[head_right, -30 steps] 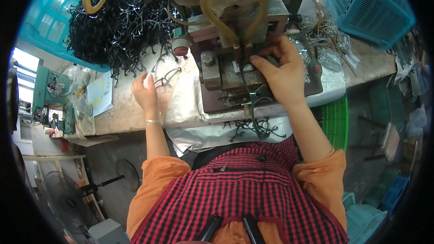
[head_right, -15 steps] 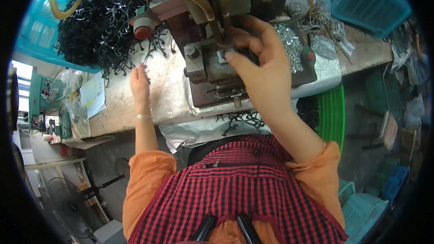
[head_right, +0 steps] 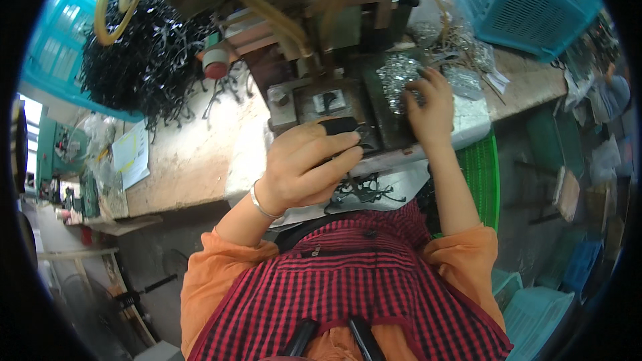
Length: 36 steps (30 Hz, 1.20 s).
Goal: The person repeatedly picks a black hook and a small silver component, places them into a press machine, and removes the assembled unit. The process is continuous and repetitive, with finished items accumulating on the workbench.
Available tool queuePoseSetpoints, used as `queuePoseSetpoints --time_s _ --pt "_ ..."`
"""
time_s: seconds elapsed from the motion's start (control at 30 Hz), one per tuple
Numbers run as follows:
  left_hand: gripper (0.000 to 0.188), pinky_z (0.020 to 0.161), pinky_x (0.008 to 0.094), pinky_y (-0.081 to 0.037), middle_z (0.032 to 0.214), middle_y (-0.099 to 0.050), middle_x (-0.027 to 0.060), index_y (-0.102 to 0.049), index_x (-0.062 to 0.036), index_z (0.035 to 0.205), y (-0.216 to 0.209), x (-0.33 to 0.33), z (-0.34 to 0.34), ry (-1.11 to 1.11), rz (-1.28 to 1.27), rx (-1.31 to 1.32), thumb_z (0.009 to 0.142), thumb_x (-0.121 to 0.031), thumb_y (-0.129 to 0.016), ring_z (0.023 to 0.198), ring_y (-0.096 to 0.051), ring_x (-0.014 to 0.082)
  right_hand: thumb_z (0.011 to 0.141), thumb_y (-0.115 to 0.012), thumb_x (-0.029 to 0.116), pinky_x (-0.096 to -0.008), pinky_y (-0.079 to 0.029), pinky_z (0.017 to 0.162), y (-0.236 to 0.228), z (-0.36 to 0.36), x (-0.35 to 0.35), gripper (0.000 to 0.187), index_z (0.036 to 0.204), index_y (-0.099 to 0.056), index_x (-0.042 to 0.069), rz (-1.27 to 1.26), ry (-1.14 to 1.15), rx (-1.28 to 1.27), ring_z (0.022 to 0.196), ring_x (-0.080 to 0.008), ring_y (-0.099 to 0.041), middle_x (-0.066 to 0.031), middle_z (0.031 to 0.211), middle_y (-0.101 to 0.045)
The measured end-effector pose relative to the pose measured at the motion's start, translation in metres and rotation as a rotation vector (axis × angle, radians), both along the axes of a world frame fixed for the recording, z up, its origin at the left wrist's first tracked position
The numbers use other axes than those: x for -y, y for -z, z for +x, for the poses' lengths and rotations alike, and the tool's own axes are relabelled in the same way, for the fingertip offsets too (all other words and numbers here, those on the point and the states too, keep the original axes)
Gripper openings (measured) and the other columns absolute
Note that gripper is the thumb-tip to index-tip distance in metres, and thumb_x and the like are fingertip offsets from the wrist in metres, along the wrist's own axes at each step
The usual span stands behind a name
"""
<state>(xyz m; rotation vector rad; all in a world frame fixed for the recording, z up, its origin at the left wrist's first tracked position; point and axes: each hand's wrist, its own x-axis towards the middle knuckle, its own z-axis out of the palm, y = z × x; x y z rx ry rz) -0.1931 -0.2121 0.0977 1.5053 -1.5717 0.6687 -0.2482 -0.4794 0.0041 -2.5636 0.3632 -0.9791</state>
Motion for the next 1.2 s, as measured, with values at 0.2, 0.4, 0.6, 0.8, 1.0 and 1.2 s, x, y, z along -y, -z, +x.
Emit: queuePoseSetpoints --time_s 0.2,0.4,0.6,0.8,1.0,1.2 --pt "0.023 0.061 0.0341 -0.053 0.104 -0.069 0.0097 -0.070 -0.0064 0.099 0.008 -0.002 0.000 -0.007 -0.027 -0.020 0.076 -0.010 -0.071 0.070 -0.064 0.0244 0.086 -0.065 0.007 -0.0445 -0.048 0.090 0.018 0.001 0.015 0.014 0.099 -0.065 0.001 0.183 -0.097 -0.014 0.100 -0.0384 -0.062 -0.0182 0.104 -0.067" --pt "0.025 0.076 0.0355 -0.057 0.108 -0.068 0.0088 -0.068 -0.0073 0.103 0.016 -0.003 -0.005 -0.040 -0.032 -0.011 0.079 -0.013 -0.072 0.075 -0.063 0.0242 0.096 -0.064 0.013 -0.0348 -0.051 0.081 0.019 0.007 0.010 0.013 0.102 -0.067 0.002 0.324 -0.022 0.042 0.086 -0.0263 -0.065 -0.0136 0.093 -0.068" --pt "0.031 0.109 0.0485 -0.049 0.126 -0.071 0.0129 -0.070 -0.0072 0.119 0.063 -0.051 -0.023 -0.567 -0.153 -0.058 0.088 -0.006 -0.067 0.102 -0.070 0.0244 0.092 -0.071 0.001 -0.0280 -0.050 0.086 0.024 -0.007 0.019 0.013 0.105 -0.069 0.001 0.694 -0.144 0.231 0.095 -0.0123 -0.065 -0.0036 0.102 -0.071" --pt "0.035 0.089 0.0444 -0.051 0.109 -0.069 0.0126 -0.071 -0.0047 0.105 0.097 -0.159 0.133 -1.340 0.227 -0.211 0.088 -0.035 -0.076 0.103 -0.063 0.0309 0.091 -0.074 0.007 -0.0264 -0.052 0.085 -0.015 -0.001 -0.019 0.017 0.108 -0.074 0.000 0.618 -0.124 0.062 0.091 -0.0108 -0.067 -0.0052 0.099 -0.075" --pt "0.048 0.087 0.0487 -0.052 0.102 -0.068 0.0139 -0.068 -0.0052 0.099 0.161 -0.165 0.188 -1.511 0.583 -0.270 0.083 -0.050 -0.077 0.105 -0.064 0.0335 0.089 -0.074 0.006 -0.0275 -0.052 0.086 -0.007 -0.004 -0.019 0.017 0.106 -0.075 0.001 0.556 0.005 0.014 0.089 -0.0127 -0.067 -0.0057 0.095 -0.075" --pt "0.030 0.080 0.0475 -0.052 0.094 -0.070 0.0158 -0.062 -0.0027 0.090 0.132 -0.189 0.134 -1.358 0.587 -0.646 0.081 -0.028 -0.075 0.091 -0.066 0.0371 0.087 -0.074 0.004 -0.0288 -0.051 0.087 -0.019 -0.042 -0.018 0.014 0.100 -0.075 0.000 0.621 -0.100 0.062 0.088 -0.0132 -0.066 -0.0054 0.095 -0.074"
